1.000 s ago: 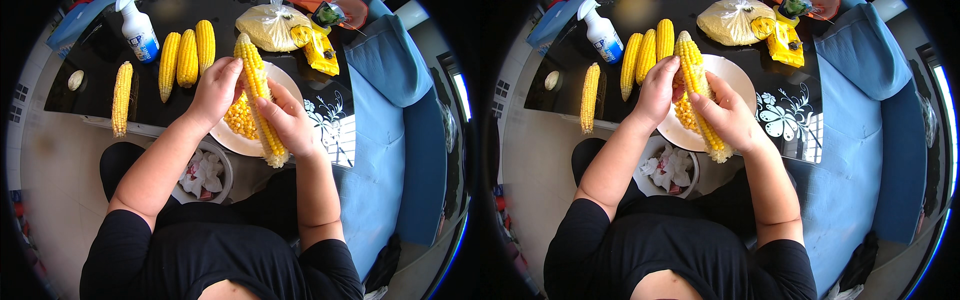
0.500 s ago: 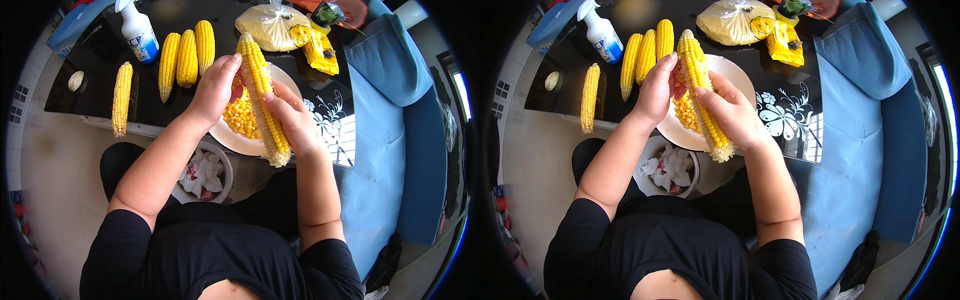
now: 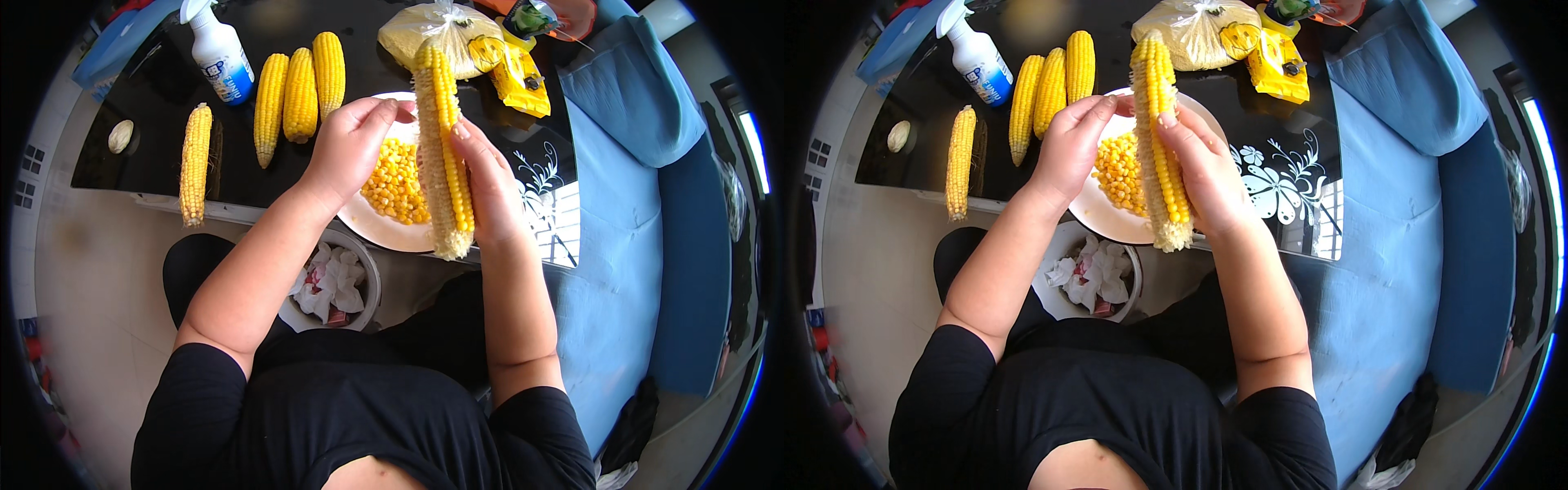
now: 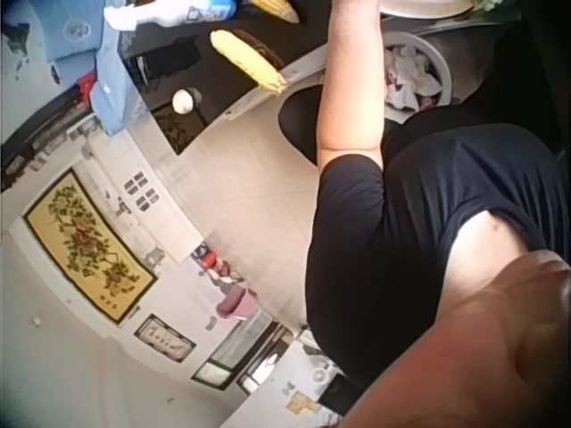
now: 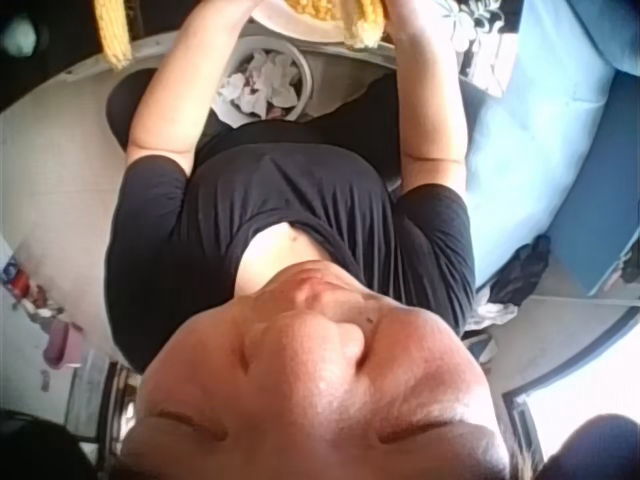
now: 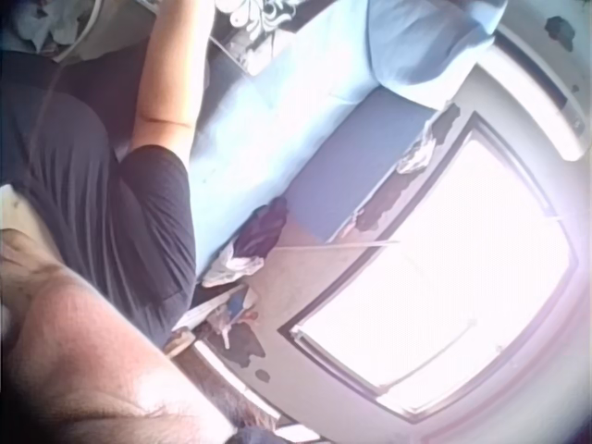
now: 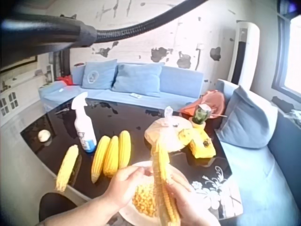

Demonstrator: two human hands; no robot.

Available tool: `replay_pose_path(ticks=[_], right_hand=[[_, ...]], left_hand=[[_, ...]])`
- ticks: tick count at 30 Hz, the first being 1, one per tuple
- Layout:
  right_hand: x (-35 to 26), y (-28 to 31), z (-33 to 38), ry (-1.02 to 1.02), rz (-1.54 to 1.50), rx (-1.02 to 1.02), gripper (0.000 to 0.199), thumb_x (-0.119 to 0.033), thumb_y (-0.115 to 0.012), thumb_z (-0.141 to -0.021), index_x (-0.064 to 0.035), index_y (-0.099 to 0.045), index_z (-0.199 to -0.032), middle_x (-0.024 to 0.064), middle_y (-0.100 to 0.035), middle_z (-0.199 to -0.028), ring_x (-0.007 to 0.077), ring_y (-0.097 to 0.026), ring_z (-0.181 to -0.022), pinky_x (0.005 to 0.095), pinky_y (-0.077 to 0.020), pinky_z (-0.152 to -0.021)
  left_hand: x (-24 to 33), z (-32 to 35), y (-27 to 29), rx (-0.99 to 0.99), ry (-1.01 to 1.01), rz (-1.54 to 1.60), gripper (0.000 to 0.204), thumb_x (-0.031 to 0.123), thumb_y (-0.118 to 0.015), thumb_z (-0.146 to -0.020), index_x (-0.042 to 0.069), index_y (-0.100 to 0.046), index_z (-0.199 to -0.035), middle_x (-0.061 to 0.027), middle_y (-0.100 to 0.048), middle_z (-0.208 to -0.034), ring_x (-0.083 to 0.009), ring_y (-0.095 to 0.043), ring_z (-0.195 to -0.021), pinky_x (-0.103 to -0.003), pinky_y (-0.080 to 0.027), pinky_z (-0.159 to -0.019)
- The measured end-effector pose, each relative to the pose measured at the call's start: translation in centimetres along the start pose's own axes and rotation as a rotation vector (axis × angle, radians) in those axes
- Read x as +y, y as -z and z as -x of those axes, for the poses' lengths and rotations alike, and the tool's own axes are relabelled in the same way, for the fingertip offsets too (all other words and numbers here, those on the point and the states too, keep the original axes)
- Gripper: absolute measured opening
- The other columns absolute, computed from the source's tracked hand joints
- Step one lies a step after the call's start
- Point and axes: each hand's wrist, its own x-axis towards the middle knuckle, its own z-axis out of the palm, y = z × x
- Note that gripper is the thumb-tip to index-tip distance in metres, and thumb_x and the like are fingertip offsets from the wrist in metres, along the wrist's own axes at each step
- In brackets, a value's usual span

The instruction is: The person sits on the floor and removes corn kernels from a cob by hand, placing the kernels into a white bowl. Several other corn cobs are visible on the table nearby.

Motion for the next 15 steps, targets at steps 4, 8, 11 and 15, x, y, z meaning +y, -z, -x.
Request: replay_pose_path(ticks=[4, 8, 11, 15], right_hand=[[0.3, 0.4, -0.8, 0.087, 0.027, 0.12, 0.037, -0.023, -0.048, -0.088, -0.0001, -0.046, -0.117, 0.0091, -0.056, -0.102, 0.0149, -0.056, -0.09, 0.0268, -0.0454, -0.08], [0.2, 1.2, -1.3, 0.207, 0.004, 0.178, 0.035, -0.023, -0.051, -0.087, -0.0009, -0.046, -0.115, 0.007, -0.056, -0.096, 0.0135, -0.056, -0.085, 0.0257, -0.0465, -0.075], [0.3, 1.5, -2.0, 0.31, 0.009, 0.247, 0.037, -0.025, -0.053, -0.087, -0.0017, -0.046, -0.115, 0.0051, -0.055, -0.093, 0.0113, -0.055, -0.081, 0.0248, -0.0463, -0.071], [0.9, 1.8, -2.6, 0.408, 0.034, 0.288, 0.038, -0.026, -0.055, -0.086, -0.0031, -0.046, -0.116, 0.0035, -0.054, -0.091, 0.0093, -0.052, -0.077, 0.0231, -0.0448, -0.068]], left_hand=[[-0.4, 0.0, -0.7, 0.025, -0.07, 0.012, 0.022, 0.013, -0.05, -0.089, -0.004, -0.059, -0.098, -0.0086, -0.063, -0.093, -0.0137, -0.058, -0.088, -0.024, -0.045, -0.079], [0.0, 0.8, -0.8, -0.023, -0.293, -0.361, 0.019, 0.011, -0.057, -0.083, -0.002, -0.061, -0.096, -0.0119, -0.062, -0.093, -0.0188, -0.059, -0.088, -0.027, -0.047, -0.076], [0.7, 1.1, -1.1, -0.078, -0.495, -0.58, 0.02, 0.012, -0.056, -0.083, -0.002, -0.059, -0.095, -0.0148, -0.061, -0.086, -0.0242, -0.06, -0.078, -0.028, -0.048, -0.07], [0.9, 3.0, -2.8, -0.179, -0.237, -0.421, 0.027, 0.015, -0.059, -0.081, -0.003, -0.055, -0.101, -0.0124, -0.06, -0.078, -0.0196, -0.058, -0.063, -0.028, -0.047, -0.06]])
